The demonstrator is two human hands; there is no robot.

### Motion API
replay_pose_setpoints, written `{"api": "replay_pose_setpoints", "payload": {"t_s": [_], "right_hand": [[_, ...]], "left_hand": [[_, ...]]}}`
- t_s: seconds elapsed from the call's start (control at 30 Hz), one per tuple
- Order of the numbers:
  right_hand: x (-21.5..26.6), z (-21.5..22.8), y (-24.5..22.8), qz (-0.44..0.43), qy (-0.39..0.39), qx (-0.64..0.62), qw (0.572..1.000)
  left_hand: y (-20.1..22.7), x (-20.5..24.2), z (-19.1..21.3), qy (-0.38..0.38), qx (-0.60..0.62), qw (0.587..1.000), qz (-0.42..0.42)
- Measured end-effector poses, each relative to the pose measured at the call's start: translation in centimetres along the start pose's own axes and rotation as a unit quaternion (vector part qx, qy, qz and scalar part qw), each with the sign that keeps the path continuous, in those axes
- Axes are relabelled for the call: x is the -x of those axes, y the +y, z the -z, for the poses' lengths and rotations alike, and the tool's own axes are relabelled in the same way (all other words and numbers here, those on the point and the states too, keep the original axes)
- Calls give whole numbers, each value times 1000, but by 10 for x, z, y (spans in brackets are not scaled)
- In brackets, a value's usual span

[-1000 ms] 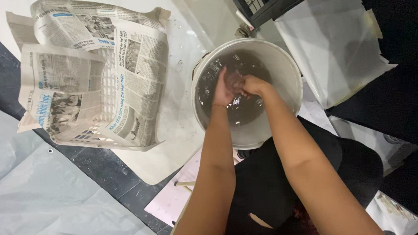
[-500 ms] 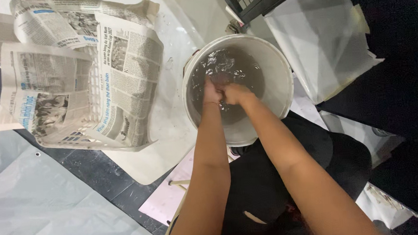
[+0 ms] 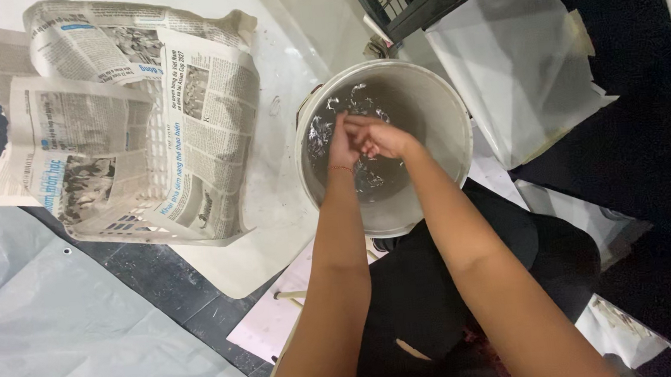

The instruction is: The person washes and dries several clear drinking glasses using a bucket of water and a maroon cloth. They rinse each glass in the bucket, wipe it dry with the cloth, and place it on a nearby shelf.

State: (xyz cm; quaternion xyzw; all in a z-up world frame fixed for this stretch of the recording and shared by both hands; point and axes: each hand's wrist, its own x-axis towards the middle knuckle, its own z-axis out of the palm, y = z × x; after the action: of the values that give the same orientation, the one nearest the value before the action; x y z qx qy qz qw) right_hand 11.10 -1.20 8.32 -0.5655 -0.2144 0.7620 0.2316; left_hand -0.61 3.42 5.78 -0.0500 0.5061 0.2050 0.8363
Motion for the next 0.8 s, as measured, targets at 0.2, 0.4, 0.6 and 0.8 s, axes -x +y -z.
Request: {"api": "replay_pose_setpoints", "payload": {"t_s": [0.2, 0.4, 0.6, 0.8], "right_hand": [[-2, -17, 18, 29, 90, 498, 862], [-9, -21, 43, -29, 146, 759, 634], [-23, -6, 44, 97, 138, 228, 959], [-21, -10, 27, 32, 307, 213, 927]], "left_hand": [[-3, 1, 0, 44, 119, 990, 59], [9, 29, -19, 66, 49, 996, 37], [17, 51, -29, 86, 83, 992, 34], [13, 40, -25, 156, 111, 980, -53]]}}
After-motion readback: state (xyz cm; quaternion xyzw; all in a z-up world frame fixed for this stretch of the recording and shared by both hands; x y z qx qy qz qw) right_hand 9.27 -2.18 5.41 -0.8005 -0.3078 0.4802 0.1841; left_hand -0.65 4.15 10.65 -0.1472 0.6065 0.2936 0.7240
